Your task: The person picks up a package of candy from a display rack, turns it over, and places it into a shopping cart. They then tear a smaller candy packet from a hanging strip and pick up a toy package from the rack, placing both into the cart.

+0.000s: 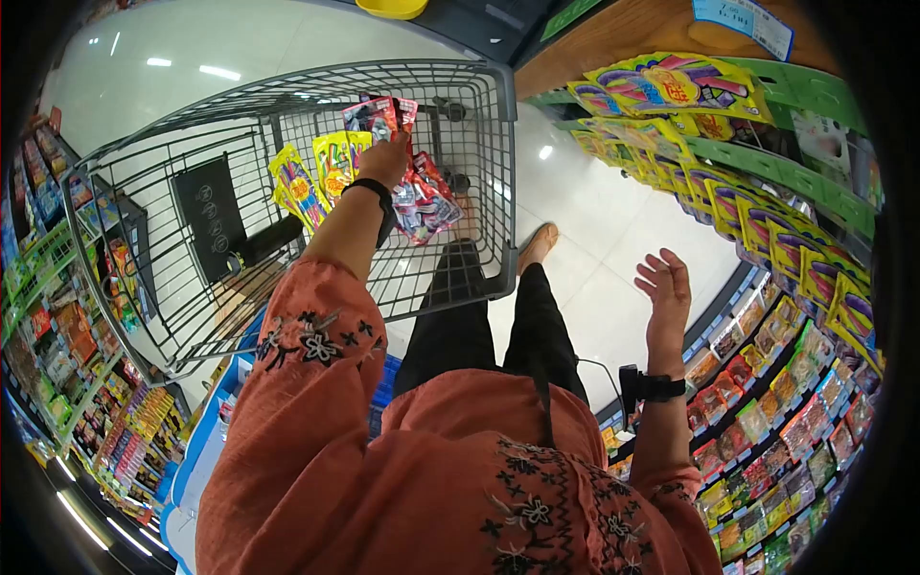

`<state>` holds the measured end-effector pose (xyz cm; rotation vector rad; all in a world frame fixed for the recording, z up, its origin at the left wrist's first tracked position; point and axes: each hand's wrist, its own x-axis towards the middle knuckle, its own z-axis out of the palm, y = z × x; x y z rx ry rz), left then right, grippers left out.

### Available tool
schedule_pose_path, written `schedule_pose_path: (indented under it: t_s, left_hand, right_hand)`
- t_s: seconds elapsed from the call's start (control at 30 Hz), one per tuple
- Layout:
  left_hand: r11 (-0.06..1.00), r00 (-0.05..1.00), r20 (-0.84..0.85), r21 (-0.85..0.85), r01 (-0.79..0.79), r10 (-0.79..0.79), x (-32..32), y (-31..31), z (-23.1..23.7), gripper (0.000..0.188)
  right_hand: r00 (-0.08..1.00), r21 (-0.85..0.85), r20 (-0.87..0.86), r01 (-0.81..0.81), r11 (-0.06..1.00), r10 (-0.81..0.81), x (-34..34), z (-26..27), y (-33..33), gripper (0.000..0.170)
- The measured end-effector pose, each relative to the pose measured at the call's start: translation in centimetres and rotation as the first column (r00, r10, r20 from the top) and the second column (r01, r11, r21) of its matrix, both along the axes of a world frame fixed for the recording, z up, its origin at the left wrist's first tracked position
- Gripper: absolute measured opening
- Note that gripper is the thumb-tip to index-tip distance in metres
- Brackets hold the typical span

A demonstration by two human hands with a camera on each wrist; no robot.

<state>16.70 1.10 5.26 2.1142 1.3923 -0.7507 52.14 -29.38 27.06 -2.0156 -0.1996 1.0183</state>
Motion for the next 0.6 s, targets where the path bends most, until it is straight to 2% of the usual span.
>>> schedule_pose_path:
  t_s: [0.1,0.3,0.37,0.4,0.5,0.53,0.6]
  left_hand:
    - [0.991,0.991,-0.055,0.037,0.127,-0.125,0.1,0.5,-1.3,0.035]
    - [0.978,0.98,-0.03,0.063,0.201,-0.199,0.6,1.0,-1.9,0.025]
    - [0.979,0.98,-0.044,0.057,0.197,-0.195,0.5,1.2,-2.5,0.023]
    - [0.988,0.986,0.056,0.012,0.157,-0.158,0.0,1.4,-2.4,0.022]
    - [0.992,0.991,0.072,0.054,0.11,-0.114,-0.4,1.0,-2.8,0.022]
    - [0.998,0.995,0.094,0.05,0.03,-0.034,-0.6,0.9,-3.0,0.022]
    - [0.998,0.993,0.115,0.063,-0.011,0.003,-1.4,0.4,-2.1,0.023]
  right_hand:
    - [0.999,-0.022,-0.04,-0.012,1.0,0.011,-1.6,0.1,-0.1,0.033]
    - [0.995,-0.021,-0.094,-0.035,0.999,0.033,-3.5,0.1,0.1,0.03]
    - [0.995,-0.032,-0.095,-0.04,0.999,0.037,-3.9,-0.1,0.1,0.027]
    - [0.994,-0.04,-0.103,-0.044,0.998,0.039,-4.0,-0.1,0.1,0.026]
    - [0.993,-0.058,-0.116,-0.04,0.998,0.033,-4.4,-0.4,-0.1,0.024]
    - [0.992,-0.056,-0.12,-0.04,0.998,0.033,-4.6,-0.4,-0.2,0.024]
    - [0.99,-0.045,-0.133,-0.047,0.998,0.041,-5.0,-0.1,-0.2,0.023]
